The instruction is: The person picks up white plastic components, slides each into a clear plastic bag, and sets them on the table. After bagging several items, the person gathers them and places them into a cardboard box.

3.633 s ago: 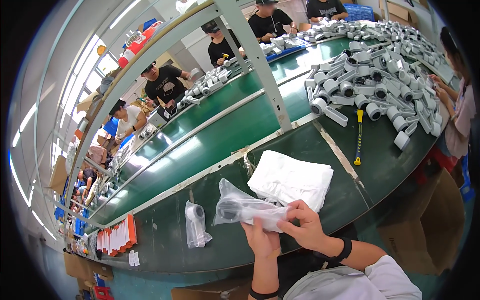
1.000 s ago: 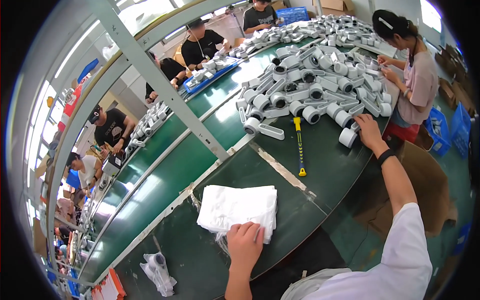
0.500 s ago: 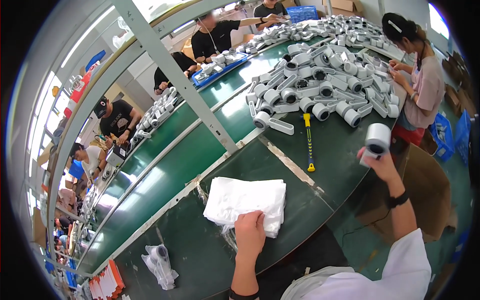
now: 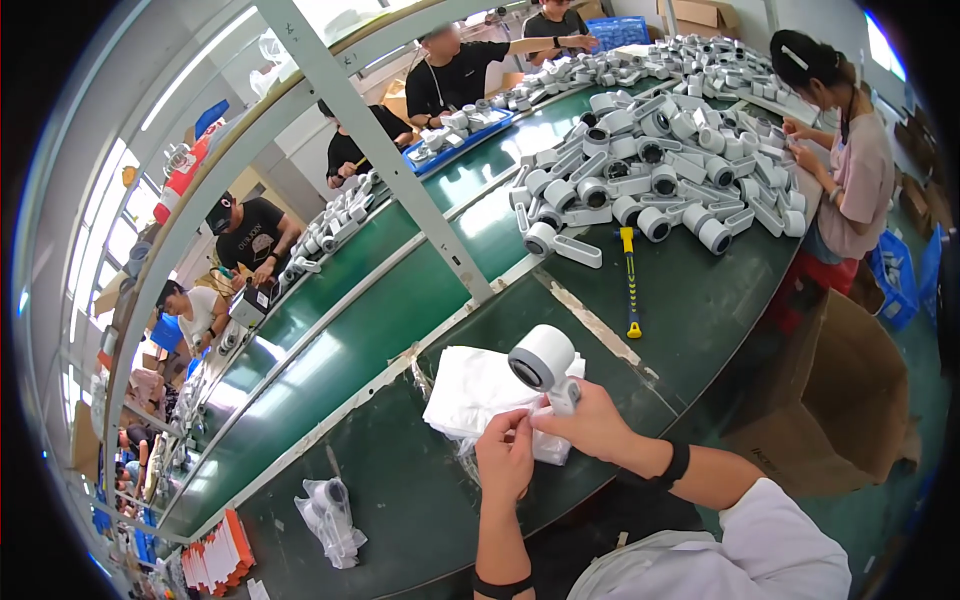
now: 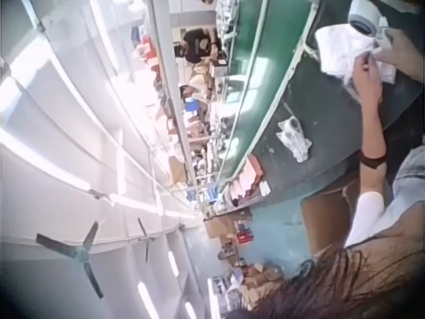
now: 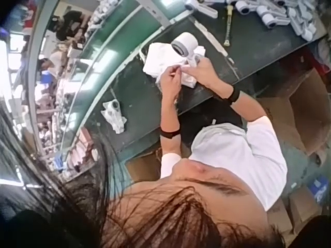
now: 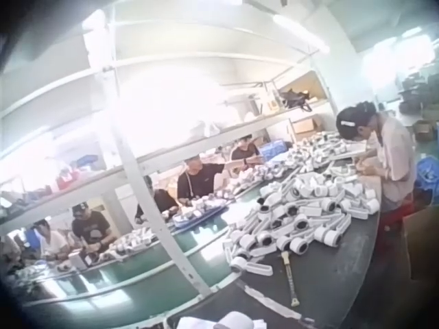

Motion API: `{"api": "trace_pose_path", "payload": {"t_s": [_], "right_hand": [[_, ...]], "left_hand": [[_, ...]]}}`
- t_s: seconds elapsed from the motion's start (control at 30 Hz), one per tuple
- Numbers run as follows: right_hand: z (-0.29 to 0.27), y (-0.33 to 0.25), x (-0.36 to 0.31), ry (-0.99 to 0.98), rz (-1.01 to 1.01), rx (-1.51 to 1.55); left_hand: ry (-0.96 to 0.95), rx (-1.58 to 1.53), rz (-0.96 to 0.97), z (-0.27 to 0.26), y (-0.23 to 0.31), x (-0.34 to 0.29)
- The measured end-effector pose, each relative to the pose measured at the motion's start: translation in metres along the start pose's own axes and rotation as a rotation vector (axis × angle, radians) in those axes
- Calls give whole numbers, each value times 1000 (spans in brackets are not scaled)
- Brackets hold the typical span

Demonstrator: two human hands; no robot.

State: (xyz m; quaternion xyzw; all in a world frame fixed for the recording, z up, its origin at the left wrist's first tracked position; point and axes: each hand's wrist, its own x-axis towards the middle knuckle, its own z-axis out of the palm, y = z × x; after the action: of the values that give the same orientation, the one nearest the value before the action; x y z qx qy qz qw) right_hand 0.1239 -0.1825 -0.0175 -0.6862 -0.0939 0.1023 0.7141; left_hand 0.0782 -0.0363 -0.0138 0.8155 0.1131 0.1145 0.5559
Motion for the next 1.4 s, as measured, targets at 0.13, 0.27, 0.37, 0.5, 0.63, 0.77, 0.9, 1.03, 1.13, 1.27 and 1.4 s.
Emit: {"api": "trace_pose_path", "payload": {"t_s": [0.13, 0.27, 0.37, 0.5, 0.63, 0.77, 0.9, 1.03, 1.13, 1.27, 1.4], "right_hand": [[11, 7, 9, 36, 24, -45], [9, 10, 8, 88, 8, -71], [3, 13, 7, 178, -38, -126], [-1, 7, 2, 122, 0, -111], [9, 0, 2, 33, -61, -27], [7, 2, 9, 34, 1, 15], [4, 3, 8, 61, 32, -12], [10, -1, 3, 24, -32, -16], [14, -1, 5, 14, -41, 7], [9, 2, 10, 66, -23, -37], [5, 6, 8, 96, -28, -6]], "left_hand": [[17, -33, -18, -1, -3, 0], [37, -42, -57, -4, -5, 0], [173, -182, -63, -3, -8, 2], [153, -284, -77, -2, -7, -1], [9, -184, -84, -2, -4, -3], [23, -172, -84, -2, -6, -2], [65, -227, -75, -1, -8, -2], [36, -248, -85, 0, -5, -3], [25, -195, -78, -3, -12, -1], [43, -223, -35, -1, -8, -1], [60, -278, -80, -2, -5, -1]]}}
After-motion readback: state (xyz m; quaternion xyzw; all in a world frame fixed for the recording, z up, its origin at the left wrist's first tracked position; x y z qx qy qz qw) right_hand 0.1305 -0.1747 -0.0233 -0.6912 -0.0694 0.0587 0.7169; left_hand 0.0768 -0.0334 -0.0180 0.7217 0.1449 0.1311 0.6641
